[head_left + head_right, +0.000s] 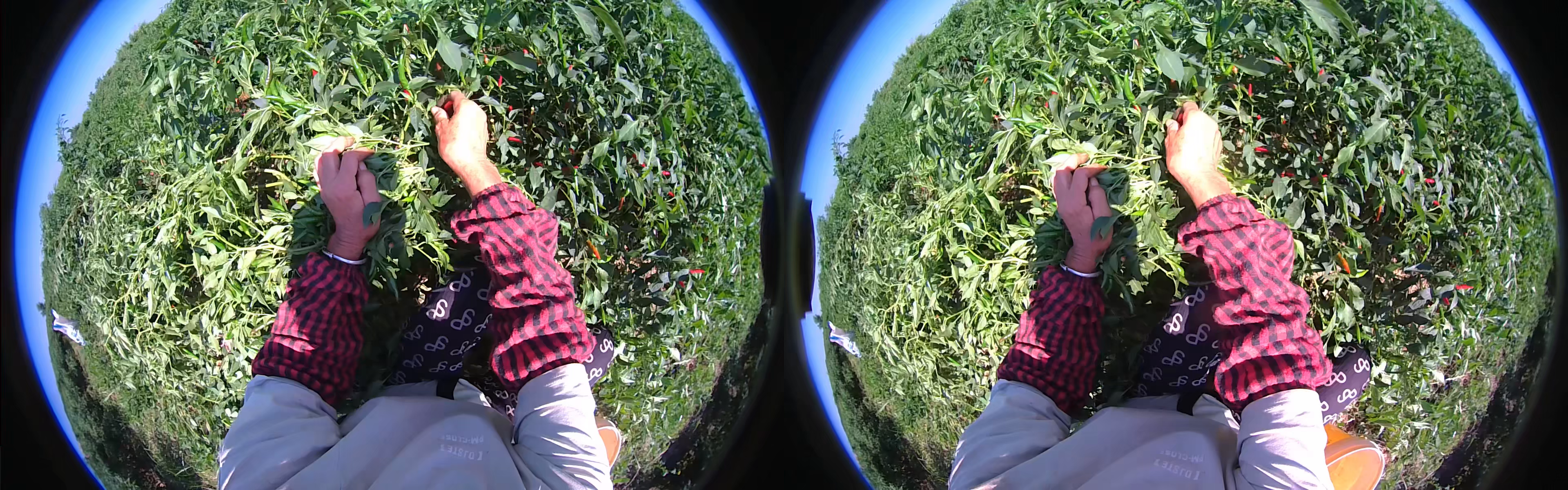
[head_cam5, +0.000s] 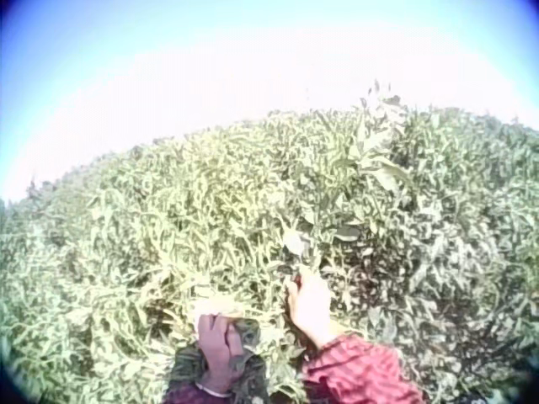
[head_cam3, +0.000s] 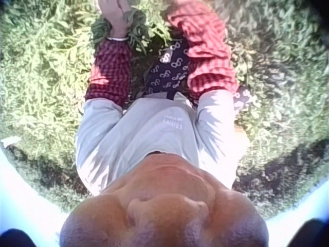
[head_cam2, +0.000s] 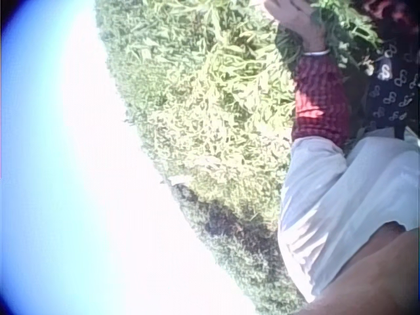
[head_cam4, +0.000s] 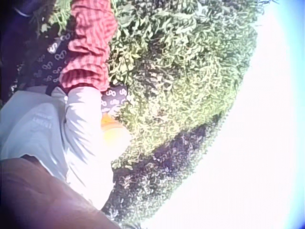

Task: The person picks red peppers from plants by hand and places them into a yellow bucket.

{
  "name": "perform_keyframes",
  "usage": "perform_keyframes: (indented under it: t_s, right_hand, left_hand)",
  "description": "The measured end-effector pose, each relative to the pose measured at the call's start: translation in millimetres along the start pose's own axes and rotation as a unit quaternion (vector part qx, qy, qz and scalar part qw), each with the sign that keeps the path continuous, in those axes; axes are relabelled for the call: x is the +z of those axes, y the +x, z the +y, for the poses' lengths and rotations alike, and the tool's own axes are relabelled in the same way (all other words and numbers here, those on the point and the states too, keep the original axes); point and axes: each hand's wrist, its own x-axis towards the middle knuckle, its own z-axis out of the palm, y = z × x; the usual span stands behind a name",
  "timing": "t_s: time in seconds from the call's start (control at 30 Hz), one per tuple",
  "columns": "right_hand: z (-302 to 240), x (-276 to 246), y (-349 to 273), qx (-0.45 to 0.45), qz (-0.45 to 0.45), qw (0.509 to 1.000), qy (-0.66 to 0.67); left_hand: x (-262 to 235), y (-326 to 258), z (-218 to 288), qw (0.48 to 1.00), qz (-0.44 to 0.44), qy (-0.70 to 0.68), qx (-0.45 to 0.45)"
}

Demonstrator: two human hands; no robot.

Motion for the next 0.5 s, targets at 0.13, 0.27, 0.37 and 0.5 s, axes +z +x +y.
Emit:
perform_keyframes:
  t_s: [0.13,0.27,0.37,0.5]
  right_hand:
    - [25.1,1.4,1.6,0.096,-0.079,0.944,0.307]
    - [-25.2,-28.5,-18.7,0.022,-0.185,0.857,0.480]
    - [-27.5,-14.8,-9.7,-0.121,-0.075,0.972,0.184]
    - [-26.5,-0.3,-20.9,-0.132,-0.071,0.984,0.099]
  left_hand:
    - [5.9,-3.2,-4.3,1.000,0.008,0.005,0.007]
    - [2.9,-4.7,-10.7,1.000,0.007,0.014,0.008]
    - [6.1,-1.6,-10.4,0.999,0.015,0.010,0.026]
    - [2.7,-0.8,-7.9,1.000,-0.001,0.009,0.014]
